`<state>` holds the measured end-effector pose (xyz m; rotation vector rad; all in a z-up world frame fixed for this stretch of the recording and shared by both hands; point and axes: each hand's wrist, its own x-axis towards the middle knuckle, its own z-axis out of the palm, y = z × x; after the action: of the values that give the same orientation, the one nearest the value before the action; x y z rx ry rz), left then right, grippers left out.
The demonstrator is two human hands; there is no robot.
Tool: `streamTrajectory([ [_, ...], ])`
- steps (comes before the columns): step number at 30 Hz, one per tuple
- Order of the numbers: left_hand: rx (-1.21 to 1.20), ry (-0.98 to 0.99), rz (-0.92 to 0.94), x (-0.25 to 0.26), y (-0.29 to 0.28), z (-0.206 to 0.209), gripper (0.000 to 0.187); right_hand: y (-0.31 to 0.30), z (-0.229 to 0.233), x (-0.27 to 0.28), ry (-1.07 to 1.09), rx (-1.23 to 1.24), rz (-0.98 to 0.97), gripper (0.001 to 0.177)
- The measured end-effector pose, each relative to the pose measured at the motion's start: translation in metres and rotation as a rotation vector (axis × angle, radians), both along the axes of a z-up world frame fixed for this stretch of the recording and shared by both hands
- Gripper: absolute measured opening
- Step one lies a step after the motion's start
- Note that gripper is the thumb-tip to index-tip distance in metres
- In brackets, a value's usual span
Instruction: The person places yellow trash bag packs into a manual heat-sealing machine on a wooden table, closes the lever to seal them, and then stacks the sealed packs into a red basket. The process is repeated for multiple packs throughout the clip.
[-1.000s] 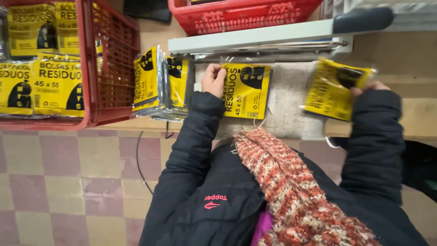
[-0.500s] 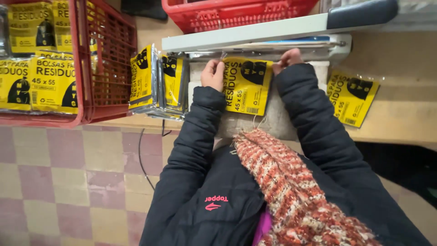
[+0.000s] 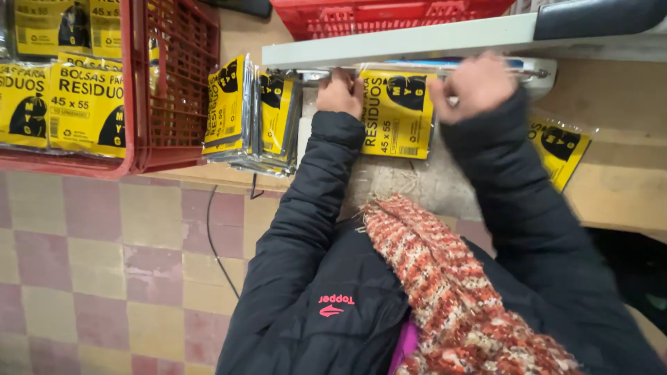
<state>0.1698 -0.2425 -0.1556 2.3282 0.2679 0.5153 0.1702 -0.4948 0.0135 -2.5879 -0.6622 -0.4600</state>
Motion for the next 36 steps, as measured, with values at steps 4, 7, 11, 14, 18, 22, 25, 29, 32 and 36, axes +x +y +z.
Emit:
streamTrajectory([
  [4, 0.010, -0.007, -0.005, -0.006, 0.005, 0.003, 0.021, 0.001, 0.019, 0.054, 0.046, 0.053, 0.152, 0.018],
  [7, -0.022, 0.126, 0.001, -0.025, 0.019, 0.044, 0.032, -0.006, 0.003, 0.093, 0.160, -0.071, 0.060, 0.030],
  [11, 0.034, -0.005, 0.072, -0.063, 0.075, 0.095, 0.029, -0.016, -0.056, 0.096, 0.288, -0.258, -0.027, 0.039],
  [14, 0.147, 0.014, 0.214, -0.080, 0.132, 0.113, 0.029, -0.019, -0.086, 0.093, 0.259, -0.206, -0.031, 0.042],
  [18, 0.463, 0.195, 0.202, -0.084, 0.173, 0.107, 0.041, -0.020, -0.109, 0.107, 0.307, -0.203, -0.111, 0.042],
  [22, 0.498, 0.228, 0.088, -0.085, 0.188, 0.090, 0.042, -0.023, -0.119, 0.102, 0.314, -0.264, -0.150, 0.042],
  [25, 0.324, 0.496, 0.071, -0.079, 0.205, 0.103, 0.034, -0.032, -0.132, 0.097, 0.130, -0.295, -0.086, 0.037],
  [29, 0.386, 0.673, 0.121, -0.065, 0.214, 0.094, 0.016, -0.029, -0.131, 0.098, 0.182, -0.316, -0.112, 0.037],
  [32, 0.544, 0.511, 0.092, -0.058, 0.215, 0.080, 0.014, -0.030, -0.132, 0.100, 0.109, -0.316, -0.102, 0.035],
  [36, 0.510, 0.503, 0.091, -0.064, 0.169, 0.140, 0.014, -0.026, -0.132, 0.103, 0.163, -0.317, -0.142, 0.039],
])
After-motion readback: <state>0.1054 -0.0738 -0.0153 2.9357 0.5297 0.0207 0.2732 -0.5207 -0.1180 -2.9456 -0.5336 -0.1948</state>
